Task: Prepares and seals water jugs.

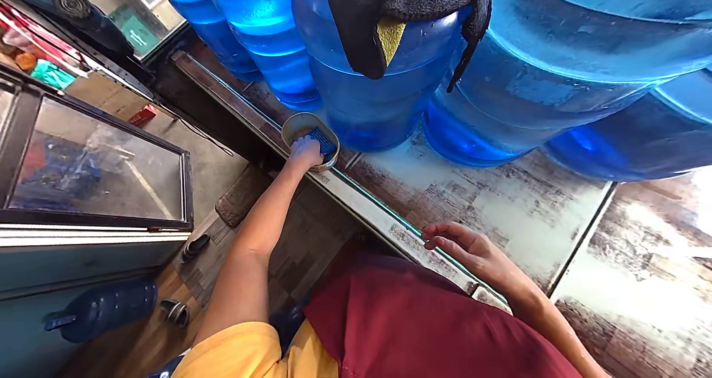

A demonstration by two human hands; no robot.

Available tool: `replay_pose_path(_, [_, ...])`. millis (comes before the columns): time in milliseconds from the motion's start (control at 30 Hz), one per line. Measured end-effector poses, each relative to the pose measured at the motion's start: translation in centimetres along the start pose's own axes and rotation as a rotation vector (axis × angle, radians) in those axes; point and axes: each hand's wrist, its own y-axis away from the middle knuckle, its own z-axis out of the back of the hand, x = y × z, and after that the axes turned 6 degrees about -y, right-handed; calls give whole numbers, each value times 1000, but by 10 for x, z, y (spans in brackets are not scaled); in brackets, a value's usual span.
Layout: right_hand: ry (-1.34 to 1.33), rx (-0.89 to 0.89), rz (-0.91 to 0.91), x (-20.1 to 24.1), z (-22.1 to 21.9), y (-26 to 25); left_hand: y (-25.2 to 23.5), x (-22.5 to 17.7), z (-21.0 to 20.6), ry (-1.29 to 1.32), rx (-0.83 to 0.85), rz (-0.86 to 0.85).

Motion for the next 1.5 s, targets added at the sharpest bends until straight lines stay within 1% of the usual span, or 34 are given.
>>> replay_pose_path(167, [7,-4,-2,0,1,1,8,1,6,60,-100,-62])
replay_pose_path(267, [13,-8,-16,2,1,1,9,14,12,183,-180,-69])
replay_pose_path(400, [35,6,8,5,0,-2,8,32,15,376,-294,-69])
replay_pose_path(567, [44,19,4,9,-1,-6,7,42,14,507,-310,-73])
replay_pose_path(667, [47,24,0,12,-1,-8,11,43,11,539,-315,-75])
replay_pose_path(800, [64,28,-3,18,0,-11,18,43,9,584,-375,-79])
replay_pose_path(900, [109,5,14,21,4,-13,33,40,13,556,-471,-80])
replay_pose_path(967, [173,-29,76,22,7,-18,52,35,19,527,-541,-117])
replay_pose_path(1067, [358,-111,214,30,10,-27,97,20,31,584,-567,-273])
replay_pose_path(1167, [528,-194,340,55,5,-38,139,4,38,710,-471,-541])
replay_pose_path(1267, [623,-197,435,81,-6,-50,161,-18,49,798,-376,-791])
replay_pose_path(1333, [631,-161,463,93,-12,-56,168,-33,56,765,-363,-912])
replay_pose_path(1400, [612,-116,460,99,-14,-59,170,-45,61,718,-364,-989])
replay_pose_path(1500, [540,-88,464,100,-13,-59,170,-61,65,689,-398,-1016])
